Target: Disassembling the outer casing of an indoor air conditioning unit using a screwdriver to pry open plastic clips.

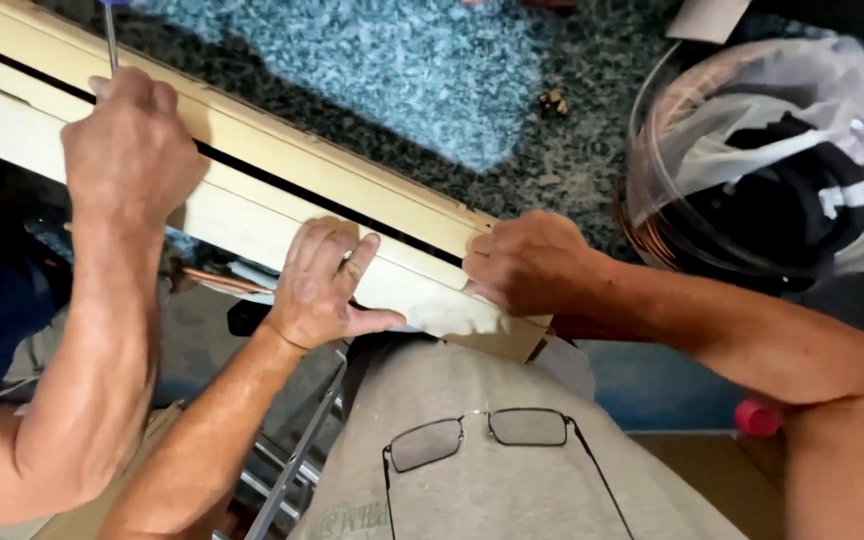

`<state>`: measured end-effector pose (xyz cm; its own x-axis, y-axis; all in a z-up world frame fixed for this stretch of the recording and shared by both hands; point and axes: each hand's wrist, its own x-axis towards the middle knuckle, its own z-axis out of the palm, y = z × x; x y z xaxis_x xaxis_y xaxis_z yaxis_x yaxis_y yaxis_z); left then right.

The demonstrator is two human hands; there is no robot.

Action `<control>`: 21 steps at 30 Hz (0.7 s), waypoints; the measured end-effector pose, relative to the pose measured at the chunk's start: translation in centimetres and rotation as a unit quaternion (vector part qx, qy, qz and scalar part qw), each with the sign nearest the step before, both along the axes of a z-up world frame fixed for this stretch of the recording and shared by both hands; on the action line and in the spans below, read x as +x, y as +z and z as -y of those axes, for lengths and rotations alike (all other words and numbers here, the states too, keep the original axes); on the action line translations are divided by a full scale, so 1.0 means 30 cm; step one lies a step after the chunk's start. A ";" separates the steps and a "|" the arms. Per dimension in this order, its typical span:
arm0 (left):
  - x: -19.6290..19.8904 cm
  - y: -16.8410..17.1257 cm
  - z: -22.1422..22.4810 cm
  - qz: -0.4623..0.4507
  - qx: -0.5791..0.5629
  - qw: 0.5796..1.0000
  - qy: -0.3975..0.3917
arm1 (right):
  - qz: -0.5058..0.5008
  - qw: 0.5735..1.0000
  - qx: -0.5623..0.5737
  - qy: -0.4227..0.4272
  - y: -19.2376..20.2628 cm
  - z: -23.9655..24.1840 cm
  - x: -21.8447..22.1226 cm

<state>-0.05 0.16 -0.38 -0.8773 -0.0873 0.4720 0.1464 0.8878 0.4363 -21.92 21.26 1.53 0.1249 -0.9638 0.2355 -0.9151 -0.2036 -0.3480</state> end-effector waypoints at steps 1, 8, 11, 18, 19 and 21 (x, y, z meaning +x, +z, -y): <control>-0.016 -0.009 0.004 -0.003 -0.002 1.000 0.002 | -0.003 1.000 -0.002 0.002 -0.007 0.007 -0.018; 0.004 0.002 -0.007 -0.006 -0.018 1.000 0.004 | -0.066 0.998 0.019 0.011 -0.020 -0.033 0.037; 0.012 0.002 -0.014 -0.003 -0.019 1.000 0.008 | -0.079 0.992 0.101 0.011 0.041 -0.049 0.081; 0.038 0.035 -0.094 0.057 -0.021 0.997 0.044 | -0.060 0.977 0.206 0.005 0.107 -0.028 0.063; 0.048 0.003 -0.121 0.058 -0.021 0.997 0.042 | -0.059 0.977 0.206 0.003 0.092 -0.035 0.064; 0.060 -0.069 -0.181 0.062 0.024 0.995 -0.073 | -0.022 0.995 0.085 -0.038 0.060 -0.055 0.062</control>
<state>1.77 5.60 -2.45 -0.9338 0.0258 0.3570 0.2146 0.8386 0.5007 -20.06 22.91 3.32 0.0559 -0.9964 0.0642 -0.9409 -0.0741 -0.3305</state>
